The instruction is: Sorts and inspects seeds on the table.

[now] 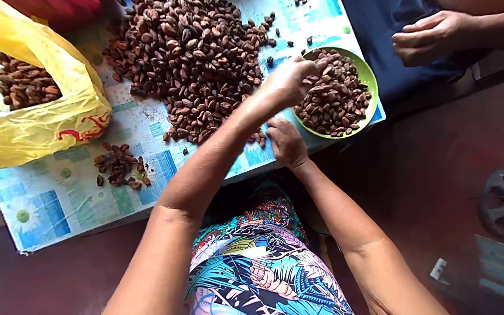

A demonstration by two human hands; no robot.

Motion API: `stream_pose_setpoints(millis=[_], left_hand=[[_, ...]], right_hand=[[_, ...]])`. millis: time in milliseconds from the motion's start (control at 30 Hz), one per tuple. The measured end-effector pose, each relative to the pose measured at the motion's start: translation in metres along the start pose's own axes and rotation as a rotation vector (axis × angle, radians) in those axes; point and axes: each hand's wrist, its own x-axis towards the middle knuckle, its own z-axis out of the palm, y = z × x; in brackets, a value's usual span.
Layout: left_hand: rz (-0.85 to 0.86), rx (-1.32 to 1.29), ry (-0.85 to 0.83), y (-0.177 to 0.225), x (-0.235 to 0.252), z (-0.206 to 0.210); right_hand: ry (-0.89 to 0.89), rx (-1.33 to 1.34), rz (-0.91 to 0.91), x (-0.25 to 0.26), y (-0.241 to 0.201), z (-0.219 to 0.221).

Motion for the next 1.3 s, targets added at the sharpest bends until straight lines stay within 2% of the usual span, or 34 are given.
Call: stream_pose_setpoints(millis=[100, 167, 267, 333, 500, 600, 767, 900, 1000, 1100, 1200, 1300], left_hand=[[0.001, 0.123, 0.157, -0.059, -0.055, -0.03], [0.049, 0.214, 0.23, -0.091, -0.095, -0.031], [0.104, 0.336, 0.189, -0.115, -0.143, 0.004], [0.146, 0.406, 0.16, -0.122, -0.157, 0.033], [0.139, 0.45, 0.266, -0.121, -0.158, 0.069], [0.061, 0.42, 0.326, -0.12, -0.165, 0.062], [0.031, 0.382, 0.47, -0.121, -0.17, 0.053], [0.027, 0.378, 0.496, -0.108, -0.146, 0.065], [-0.05, 0.416, 0.446, -0.098, -0.131, 0.075], [-0.05, 0.478, 0.502, -0.1, -0.124, 0.084], [-0.041, 0.441, 0.563, -0.101, -0.124, 0.078], [-0.1, 0.223, 0.634, -0.098, -0.138, 0.046]], right_hand=[[0.017, 0.01, 0.0, -0.001, 0.003, 0.002], [0.021, -0.001, -0.009, -0.001, 0.004, 0.003], [0.013, -0.005, -0.014, -0.002, 0.006, 0.003], [0.013, -0.006, -0.008, -0.001, 0.006, 0.003], [0.012, -0.018, 0.013, -0.001, 0.005, 0.003], [0.005, -0.017, 0.009, -0.001, 0.005, 0.002], [0.011, -0.018, 0.003, -0.002, 0.006, 0.003], [0.017, -0.018, 0.0, -0.001, 0.005, 0.002], [0.024, -0.023, 0.001, -0.002, 0.005, 0.003], [0.027, -0.022, -0.004, -0.002, 0.006, 0.003], [0.018, -0.021, -0.01, -0.001, 0.006, 0.003], [0.017, -0.02, -0.007, -0.001, 0.006, 0.002]])
